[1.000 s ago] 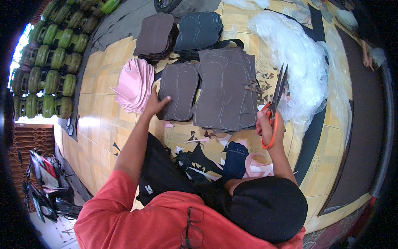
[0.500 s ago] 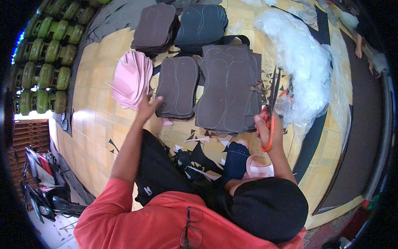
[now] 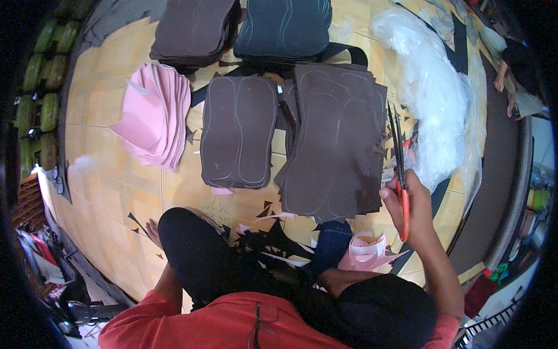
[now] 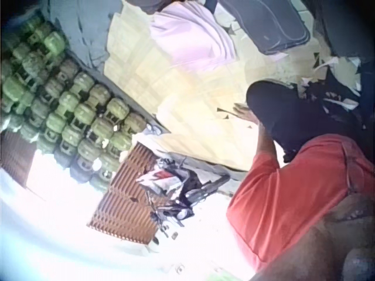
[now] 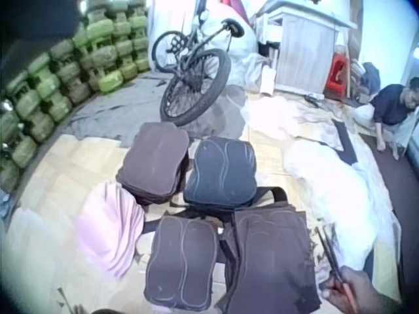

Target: The person sits on the floor and uses scissors to cut multiple dark brown shoe insole shapes from a stack of material. They repeatedly trim the edges of the stacked pieces, separating the cut shapes and placing them into a pile.

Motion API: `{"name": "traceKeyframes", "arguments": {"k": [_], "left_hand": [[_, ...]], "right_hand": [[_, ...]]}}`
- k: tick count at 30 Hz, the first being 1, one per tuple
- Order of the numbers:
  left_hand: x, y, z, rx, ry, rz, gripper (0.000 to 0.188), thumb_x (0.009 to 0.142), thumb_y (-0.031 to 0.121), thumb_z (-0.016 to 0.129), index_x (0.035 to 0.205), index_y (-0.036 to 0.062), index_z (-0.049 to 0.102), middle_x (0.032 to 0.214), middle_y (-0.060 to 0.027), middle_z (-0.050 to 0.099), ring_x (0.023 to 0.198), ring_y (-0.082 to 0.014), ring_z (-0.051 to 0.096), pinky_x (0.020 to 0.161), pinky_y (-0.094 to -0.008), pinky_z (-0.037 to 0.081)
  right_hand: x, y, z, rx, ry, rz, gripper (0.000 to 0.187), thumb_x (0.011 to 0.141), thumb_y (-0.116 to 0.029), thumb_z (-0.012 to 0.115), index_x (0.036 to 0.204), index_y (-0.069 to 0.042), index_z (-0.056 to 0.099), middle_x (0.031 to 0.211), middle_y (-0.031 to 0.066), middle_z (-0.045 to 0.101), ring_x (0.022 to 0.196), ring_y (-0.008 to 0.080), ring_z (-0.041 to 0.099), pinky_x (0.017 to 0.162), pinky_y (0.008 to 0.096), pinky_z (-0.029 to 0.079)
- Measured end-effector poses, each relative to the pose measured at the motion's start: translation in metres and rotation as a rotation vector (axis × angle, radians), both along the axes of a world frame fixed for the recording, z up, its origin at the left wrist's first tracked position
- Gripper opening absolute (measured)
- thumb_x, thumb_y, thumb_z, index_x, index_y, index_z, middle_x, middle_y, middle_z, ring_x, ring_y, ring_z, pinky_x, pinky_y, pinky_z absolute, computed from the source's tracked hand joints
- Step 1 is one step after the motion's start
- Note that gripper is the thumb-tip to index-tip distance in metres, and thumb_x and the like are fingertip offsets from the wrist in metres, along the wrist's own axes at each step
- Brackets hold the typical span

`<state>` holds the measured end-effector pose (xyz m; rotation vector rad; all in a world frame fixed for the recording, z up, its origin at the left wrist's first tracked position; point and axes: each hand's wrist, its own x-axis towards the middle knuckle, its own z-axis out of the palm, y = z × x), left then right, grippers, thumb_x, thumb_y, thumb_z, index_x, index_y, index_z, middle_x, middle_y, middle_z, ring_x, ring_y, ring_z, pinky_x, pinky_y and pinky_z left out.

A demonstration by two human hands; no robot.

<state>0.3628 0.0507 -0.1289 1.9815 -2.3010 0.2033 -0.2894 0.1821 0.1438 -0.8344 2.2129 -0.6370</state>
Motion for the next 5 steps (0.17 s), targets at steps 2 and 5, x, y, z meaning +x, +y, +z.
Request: {"name": "traceKeyframes", "arguments": {"k": [2, 5], "left_hand": [[-0.011, -0.007, 0.011, -0.012, 0.197, 0.129, 0.070, 0.091, 0.042, 0.058, 0.143, 0.0003, 0.036, 0.146, -0.0279, 0.033, 0.135, -0.0430, 0.033, 0.112, -0.0494, 0.028], [0.025, -0.008, -0.018, -0.014, 0.253, 0.113, 0.072, 0.092, 0.045, 0.058, 0.144, 0.0015, 0.035, 0.147, -0.0270, 0.032, 0.136, -0.0424, 0.032, 0.114, -0.0494, 0.026]], "right_hand": [[0.005, -0.011, 0.000, 0.030, 0.043, 0.035, 0.026, 0.086, -0.016, 0.069, 0.087, 0.000, 0.049, 0.070, 0.0059, 0.056, 0.066, 0.0098, 0.052, 0.062, 0.0271, 0.045], [0.019, -0.009, -0.004, 0.051, 0.036, 0.075, 0.028, 0.083, -0.018, 0.073, 0.093, -0.001, 0.053, 0.075, 0.0083, 0.059, 0.071, 0.0129, 0.059, 0.068, 0.0272, 0.048]]}}
